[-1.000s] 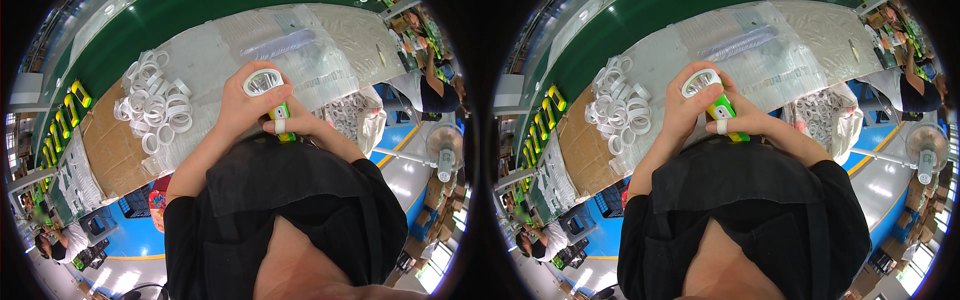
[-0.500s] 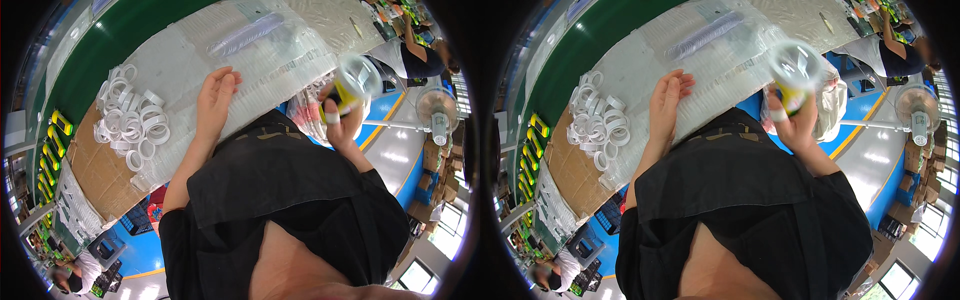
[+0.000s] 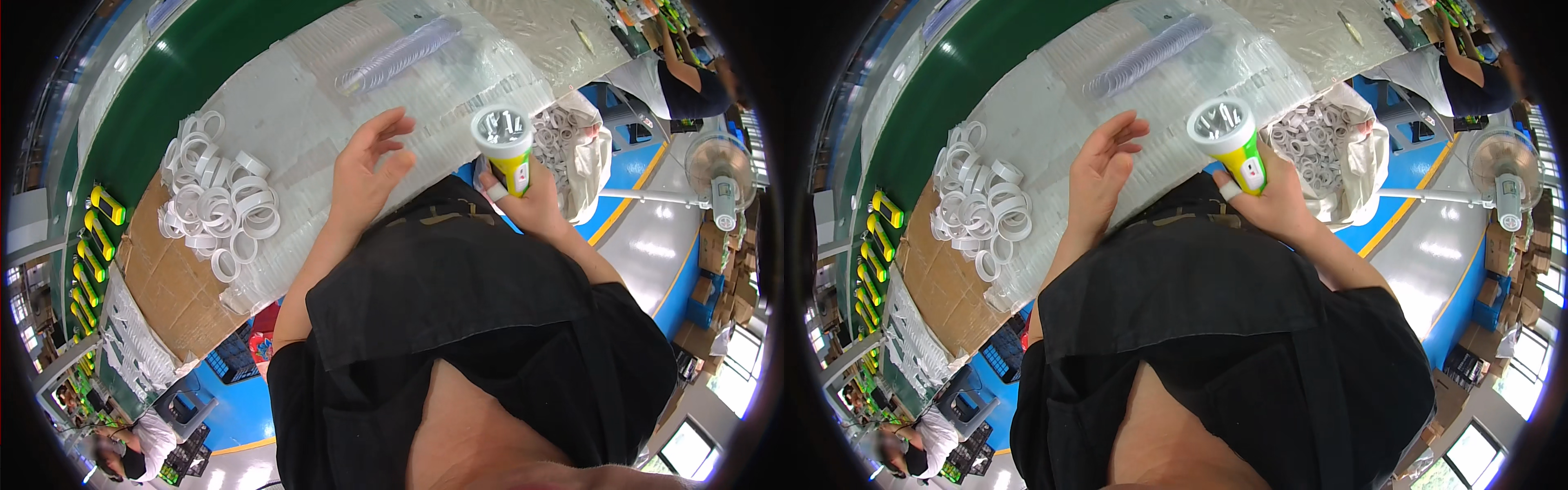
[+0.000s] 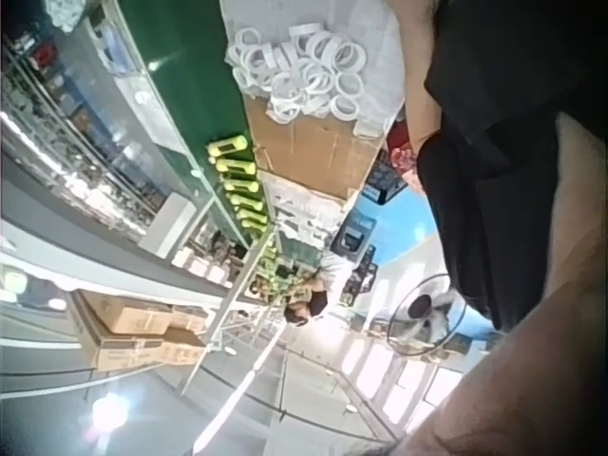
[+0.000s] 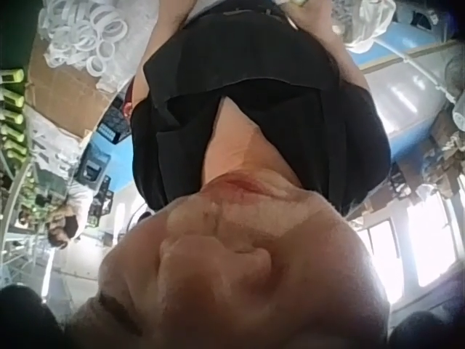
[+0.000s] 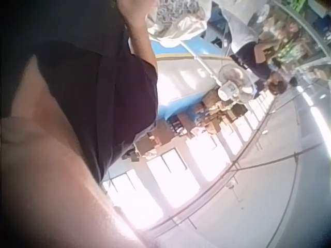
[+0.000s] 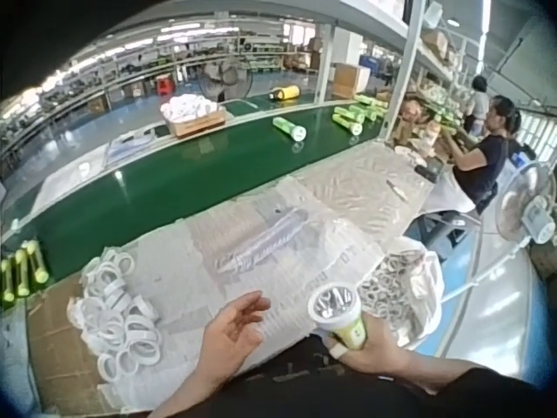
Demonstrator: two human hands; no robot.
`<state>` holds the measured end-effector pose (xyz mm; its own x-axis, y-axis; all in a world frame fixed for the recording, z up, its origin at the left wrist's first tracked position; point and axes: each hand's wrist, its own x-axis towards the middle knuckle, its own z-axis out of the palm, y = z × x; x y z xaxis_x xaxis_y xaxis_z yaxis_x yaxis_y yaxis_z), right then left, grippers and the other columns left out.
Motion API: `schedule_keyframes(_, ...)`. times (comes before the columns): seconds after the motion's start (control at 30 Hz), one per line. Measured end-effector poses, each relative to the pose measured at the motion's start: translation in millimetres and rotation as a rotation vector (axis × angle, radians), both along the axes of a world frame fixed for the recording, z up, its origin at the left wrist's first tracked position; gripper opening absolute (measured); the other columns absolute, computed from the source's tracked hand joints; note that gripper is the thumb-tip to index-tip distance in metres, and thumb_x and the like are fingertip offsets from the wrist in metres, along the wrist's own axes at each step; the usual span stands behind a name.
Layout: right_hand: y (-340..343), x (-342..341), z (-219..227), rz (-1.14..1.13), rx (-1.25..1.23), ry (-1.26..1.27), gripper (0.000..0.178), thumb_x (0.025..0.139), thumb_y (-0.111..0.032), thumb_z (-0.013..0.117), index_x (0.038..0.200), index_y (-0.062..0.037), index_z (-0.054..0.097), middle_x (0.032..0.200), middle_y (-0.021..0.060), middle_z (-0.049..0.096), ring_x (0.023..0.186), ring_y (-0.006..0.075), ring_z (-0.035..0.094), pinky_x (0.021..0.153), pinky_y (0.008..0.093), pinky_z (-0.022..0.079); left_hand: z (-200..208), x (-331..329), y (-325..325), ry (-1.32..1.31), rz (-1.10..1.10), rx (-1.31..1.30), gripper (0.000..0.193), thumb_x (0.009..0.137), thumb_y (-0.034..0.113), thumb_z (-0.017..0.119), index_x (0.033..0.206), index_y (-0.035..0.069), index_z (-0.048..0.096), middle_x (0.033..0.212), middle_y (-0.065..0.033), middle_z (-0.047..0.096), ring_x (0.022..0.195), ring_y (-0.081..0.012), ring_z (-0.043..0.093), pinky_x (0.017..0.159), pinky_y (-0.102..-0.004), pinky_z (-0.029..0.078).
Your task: Manually attaching plastic rings to the front of flashlights on a factory assembly line.
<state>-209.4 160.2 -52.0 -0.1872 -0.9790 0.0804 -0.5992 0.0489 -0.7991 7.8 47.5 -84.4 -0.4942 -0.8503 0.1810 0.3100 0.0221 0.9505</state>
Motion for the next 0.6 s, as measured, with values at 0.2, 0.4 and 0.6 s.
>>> schedule_keyframes(0.2,-34.4,21.4,5.4,0.253,-0.042,-0.035,0.036,0.074,-0.017,0.076,0.099,-0.0020,0.056,0.086,0.0180,0.066,0.081,0.0346,0.067,0.068,0.0382,0.051,43.7,-13.8,6.1,0.202,-0.123,-0.010,0.094,0.071,0.048,0.083,0.140,-0.001,0.043,0.132,-0.0154,0.055,0.124,-0.0226,0.052,0.105,-0.0371,0.040)
schedule_keyframes(0.4,-62.1,43.5,-7.7,0.365,-0.140,-0.083,0.049,0.071,-0.012,0.072,0.114,-0.0036,0.053,0.092,0.0202,0.065,0.086,0.0393,0.065,0.072,0.0412,0.052,56.4,-6.2,7.1,0.206,-0.009,0.120,0.065,0.069,0.012,0.083,0.126,0.001,0.053,0.113,-0.0123,0.064,0.105,-0.0201,0.062,0.092,-0.0331,0.050)
schedule_keyframes(0.6,-76.0,62.7,-5.7,0.432,-0.116,-0.254,0.048,0.074,-0.009,0.071,0.118,-0.0031,0.053,0.096,0.0174,0.067,0.090,0.0330,0.067,0.076,0.0374,0.052,61.2,2.9,4.7,0.144,0.125,0.060,0.054,0.071,0.007,0.079,0.119,0.001,0.055,0.105,-0.0113,0.065,0.098,-0.0191,0.063,0.087,-0.0323,0.051)
